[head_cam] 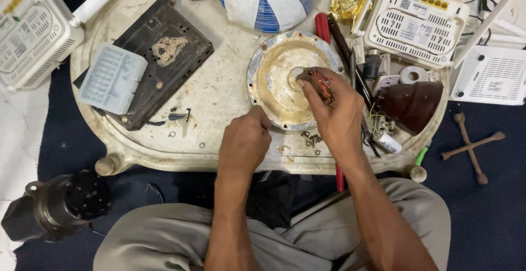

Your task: The person is repairing an electronic device, likely a fan motor, by manipulating wires and components with a screwdriver and pliers. They are seated on the floor surrounded by various tools and disassembled parts.

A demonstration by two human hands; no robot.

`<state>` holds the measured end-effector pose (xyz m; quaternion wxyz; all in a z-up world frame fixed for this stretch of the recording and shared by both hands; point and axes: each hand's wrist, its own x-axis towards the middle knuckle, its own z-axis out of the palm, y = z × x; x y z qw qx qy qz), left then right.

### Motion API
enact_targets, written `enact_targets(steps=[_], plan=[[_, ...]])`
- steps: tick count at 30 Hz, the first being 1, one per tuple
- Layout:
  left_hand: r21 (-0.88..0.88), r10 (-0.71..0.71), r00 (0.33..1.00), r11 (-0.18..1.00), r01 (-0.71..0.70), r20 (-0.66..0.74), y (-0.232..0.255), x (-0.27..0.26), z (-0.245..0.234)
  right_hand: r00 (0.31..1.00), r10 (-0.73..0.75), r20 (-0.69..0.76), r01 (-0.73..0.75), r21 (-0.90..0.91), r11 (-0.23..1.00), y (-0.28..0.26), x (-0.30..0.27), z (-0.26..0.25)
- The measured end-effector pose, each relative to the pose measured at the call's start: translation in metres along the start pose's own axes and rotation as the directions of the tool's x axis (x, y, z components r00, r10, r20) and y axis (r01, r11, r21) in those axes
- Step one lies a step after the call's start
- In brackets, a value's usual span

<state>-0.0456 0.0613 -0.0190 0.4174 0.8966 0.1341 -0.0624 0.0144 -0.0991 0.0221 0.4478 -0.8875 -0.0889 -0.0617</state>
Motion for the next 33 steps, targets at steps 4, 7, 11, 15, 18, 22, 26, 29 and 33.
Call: enact_targets(steps=[4, 7, 11, 15, 18, 22, 26, 29, 33], plan=[[0.076, 0.001, 1.000, 0.997, -0.003, 0.026, -0.015, -0.002, 0.010, 0.998, -0.065, -0.022, 0.065, 0.004, 0.998, 0.002, -0.001, 0.003], [0.140, 0.046, 0.998, 0.989, -0.051, 0.040, -0.024, -0.003, 0.016, 0.997, -0.068, -0.041, 0.069, 0.024, 0.997, 0.004, -0.002, 0.006], [0.178, 0.042, 0.997, 0.982, -0.053, 0.065, -0.029, -0.002, 0.024, 0.994, -0.098, -0.058, 0.099, 0.020, 0.995, 0.004, -0.002, 0.006], [0.227, 0.037, 0.999, 0.973, -0.040, 0.018, -0.032, -0.002, 0.031, 0.998, -0.036, -0.051, 0.038, 0.050, 0.998, 0.009, -0.002, 0.003], [0.229, 0.050, 0.998, 0.972, -0.054, 0.025, -0.029, -0.002, 0.026, 0.984, 0.173, 0.047, -0.175, 0.048, 0.983, 0.017, 0.001, 0.002], [0.255, 0.028, 0.999, 0.966, -0.034, 0.030, -0.009, -0.005, 0.006, 0.986, 0.137, 0.090, -0.156, 0.254, 0.955, 0.030, 0.004, -0.001], [0.003, 0.117, 0.979, 0.993, -0.118, -0.167, 0.024, -0.002, -0.013, 0.976, 0.189, 0.110, -0.214, 0.293, 0.932, 0.038, 0.002, -0.003], [-0.208, 0.303, 0.899, 0.902, -0.378, -0.317, 0.047, 0.013, -0.006, 0.974, 0.193, 0.119, -0.219, 0.279, 0.935, 0.037, -0.005, 0.003], [-0.217, 0.411, 0.846, 0.841, -0.496, -0.340, 0.054, 0.033, 0.013, 0.988, 0.127, 0.087, -0.139, 0.141, 0.980, 0.040, -0.006, 0.006]])
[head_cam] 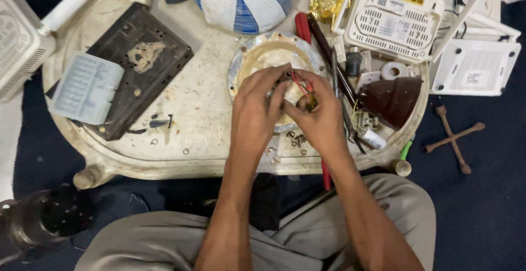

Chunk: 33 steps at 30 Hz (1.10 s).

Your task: The person is repairing an electronic device, likely a fan motor, by manipulating wires and components with a screwdriver and pliers. They are seated on the floor surrounded by various tools and disassembled parts.

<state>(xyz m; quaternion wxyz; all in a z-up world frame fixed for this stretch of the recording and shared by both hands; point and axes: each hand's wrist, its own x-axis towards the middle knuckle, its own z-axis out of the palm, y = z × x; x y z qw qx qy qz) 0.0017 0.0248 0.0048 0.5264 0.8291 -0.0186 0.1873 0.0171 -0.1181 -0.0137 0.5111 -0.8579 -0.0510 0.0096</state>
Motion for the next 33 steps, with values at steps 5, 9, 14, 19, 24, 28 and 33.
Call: enact_targets(steps=[5, 9, 14, 19, 24, 28, 33], plan=[[-0.005, -0.025, 0.999, 1.000, 0.025, 0.027, -0.007, -0.003, 0.003, 0.996, -0.081, 0.027, 0.082, -0.039, 0.996, 0.003, 0.002, 0.000], [-0.023, -0.069, 0.997, 0.997, 0.068, -0.019, -0.002, -0.003, 0.006, 0.991, -0.124, 0.048, 0.127, -0.065, 0.990, 0.004, -0.002, -0.003], [0.009, -0.054, 0.998, 0.999, 0.053, 0.040, 0.003, -0.002, 0.003, 0.978, -0.207, 0.016, 0.208, -0.082, 0.975, 0.010, 0.002, -0.003], [0.005, -0.048, 0.997, 0.999, 0.048, 0.068, 0.007, -0.003, -0.001, 0.988, -0.151, 0.033, 0.153, -0.089, 0.984, 0.015, 0.002, -0.005], [-0.020, -0.037, 0.995, 0.999, 0.039, 0.092, 0.007, -0.002, -0.001, 0.990, -0.136, 0.019, 0.137, -0.035, 0.990, 0.012, 0.004, -0.003], [0.025, -0.058, 0.998, 0.998, 0.058, -0.005, 0.005, -0.007, 0.008, 0.997, -0.047, 0.065, 0.048, -0.022, 0.999, 0.008, -0.002, -0.003], [-0.006, -0.121, 0.991, 0.993, 0.121, -0.059, 0.005, -0.005, 0.014, 0.993, -0.114, 0.042, 0.116, -0.045, 0.992, 0.008, 0.003, -0.002]])
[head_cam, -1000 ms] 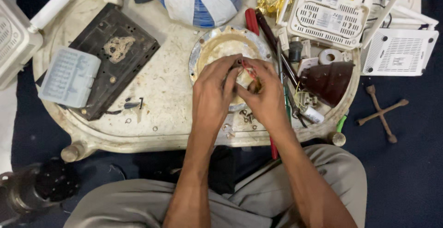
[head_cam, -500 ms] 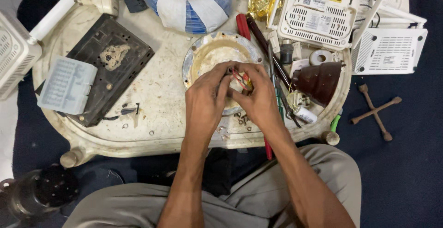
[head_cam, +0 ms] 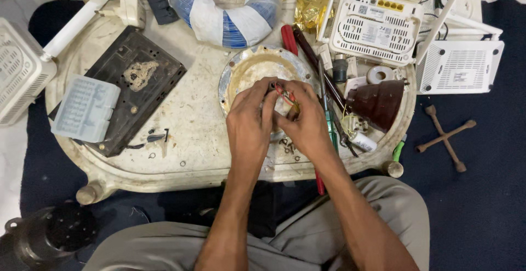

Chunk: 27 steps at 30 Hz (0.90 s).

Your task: The person is repairing an electronic device, likely a fan motor, by manipulating wires and components with a screwdriver and pliers. They are seated on the floor surrounded by various tools and disassembled parts.

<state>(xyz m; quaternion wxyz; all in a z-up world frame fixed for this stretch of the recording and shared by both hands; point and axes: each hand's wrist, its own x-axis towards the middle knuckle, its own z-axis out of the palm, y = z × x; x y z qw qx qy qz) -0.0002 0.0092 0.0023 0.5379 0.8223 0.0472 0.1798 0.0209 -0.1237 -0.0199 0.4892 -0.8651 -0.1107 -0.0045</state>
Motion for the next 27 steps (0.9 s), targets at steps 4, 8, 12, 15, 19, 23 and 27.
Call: enact_targets(steps=[4, 8, 12, 15, 19, 23, 27], plan=[[-0.099, -0.027, 0.997, 0.994, 0.035, 0.077, -0.008, 0.003, -0.011, 0.997, 0.079, 0.015, -0.080, 0.109, 0.991, 0.005, -0.002, -0.001], [-0.343, -0.149, 0.988, 0.926, 0.157, 0.050, -0.013, 0.001, -0.018, 0.996, 0.094, -0.007, -0.088, 0.286, 0.954, 0.005, -0.001, -0.001], [-0.323, -0.262, 0.964, 0.917, 0.233, -0.048, -0.011, -0.006, -0.027, 0.961, 0.275, 0.001, -0.250, 0.421, 0.872, 0.003, -0.004, -0.007], [-0.150, -0.372, 0.926, 0.913, 0.378, 0.072, 0.002, -0.015, -0.038, 0.843, 0.517, 0.148, -0.459, 0.700, 0.547, 0.000, -0.005, -0.013], [0.139, -0.276, 0.895, 0.960, 0.241, 0.352, 0.029, -0.031, -0.045, 0.850, 0.464, 0.248, -0.411, 0.864, 0.291, -0.007, -0.013, -0.014], [0.320, -0.332, 0.820, 0.927, 0.193, 0.467, 0.050, -0.050, -0.045, 0.848, 0.436, 0.303, -0.387, 0.915, 0.117, -0.012, -0.023, -0.012], [0.265, -0.253, 0.868, 0.953, 0.147, 0.427, 0.054, -0.053, -0.054, 0.831, 0.481, 0.279, -0.460, 0.831, 0.312, -0.018, -0.029, -0.013]])
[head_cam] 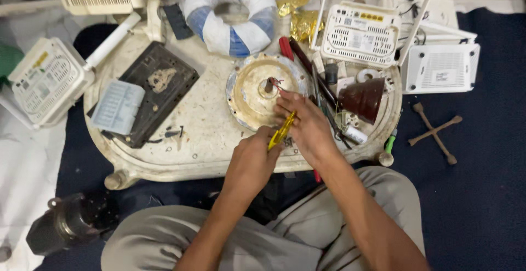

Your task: The person is repairing an electronic device, likely a fan motor, by manipulating wires and components with a screwdriver and pliers. They are seated on the floor surrounded by various tools and disassembled parts.

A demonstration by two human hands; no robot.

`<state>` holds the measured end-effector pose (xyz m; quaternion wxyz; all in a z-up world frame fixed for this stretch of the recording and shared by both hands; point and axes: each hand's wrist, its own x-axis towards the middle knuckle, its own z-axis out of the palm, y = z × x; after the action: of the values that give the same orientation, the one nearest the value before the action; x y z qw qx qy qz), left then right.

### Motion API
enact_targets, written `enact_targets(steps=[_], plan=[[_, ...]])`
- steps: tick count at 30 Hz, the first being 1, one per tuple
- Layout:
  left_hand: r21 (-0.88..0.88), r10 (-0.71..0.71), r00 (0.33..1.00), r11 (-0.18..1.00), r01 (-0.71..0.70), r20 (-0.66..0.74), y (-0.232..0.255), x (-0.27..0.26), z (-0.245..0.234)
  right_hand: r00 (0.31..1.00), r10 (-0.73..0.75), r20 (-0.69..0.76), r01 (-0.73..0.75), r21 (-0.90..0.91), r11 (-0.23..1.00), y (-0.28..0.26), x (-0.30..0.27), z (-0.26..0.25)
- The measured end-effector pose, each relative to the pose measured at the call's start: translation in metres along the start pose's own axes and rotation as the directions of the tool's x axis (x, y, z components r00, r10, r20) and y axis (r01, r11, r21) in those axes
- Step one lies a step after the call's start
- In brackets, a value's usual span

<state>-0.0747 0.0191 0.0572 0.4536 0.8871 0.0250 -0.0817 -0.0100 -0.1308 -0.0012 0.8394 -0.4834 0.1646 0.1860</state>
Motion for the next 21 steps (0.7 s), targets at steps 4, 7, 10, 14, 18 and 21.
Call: enact_targets(steps=[4, 7, 10, 14, 18, 21], plan=[[-0.042, -0.001, 0.990, 0.999, -0.005, -0.140, -0.012, -0.003, -0.007, 0.979, -0.205, -0.009, 0.171, -0.517, 0.839, 0.001, -0.007, -0.011], [-0.045, -0.041, 0.977, 0.998, 0.032, -0.207, -0.015, 0.004, -0.017, 0.986, -0.163, 0.026, 0.148, -0.575, 0.805, -0.005, 0.000, -0.009], [-0.013, 0.049, 0.940, 0.998, -0.056, -0.339, -0.015, 0.004, -0.022, 0.980, -0.199, 0.013, 0.162, -0.633, 0.757, -0.001, -0.003, -0.007], [0.009, -0.047, 0.931, 0.999, 0.054, -0.362, -0.021, 0.003, -0.032, 0.896, -0.433, 0.101, 0.369, -0.712, 0.598, 0.007, -0.002, -0.001], [0.021, -0.089, 0.916, 0.994, 0.105, -0.392, -0.024, 0.008, -0.034, 0.858, -0.476, 0.191, 0.474, -0.650, 0.594, 0.012, 0.009, 0.010], [-0.052, -0.159, 0.924, 0.987, 0.151, -0.347, -0.022, 0.015, -0.032, 0.876, -0.453, 0.162, 0.437, -0.665, 0.606, 0.011, 0.018, 0.017]])
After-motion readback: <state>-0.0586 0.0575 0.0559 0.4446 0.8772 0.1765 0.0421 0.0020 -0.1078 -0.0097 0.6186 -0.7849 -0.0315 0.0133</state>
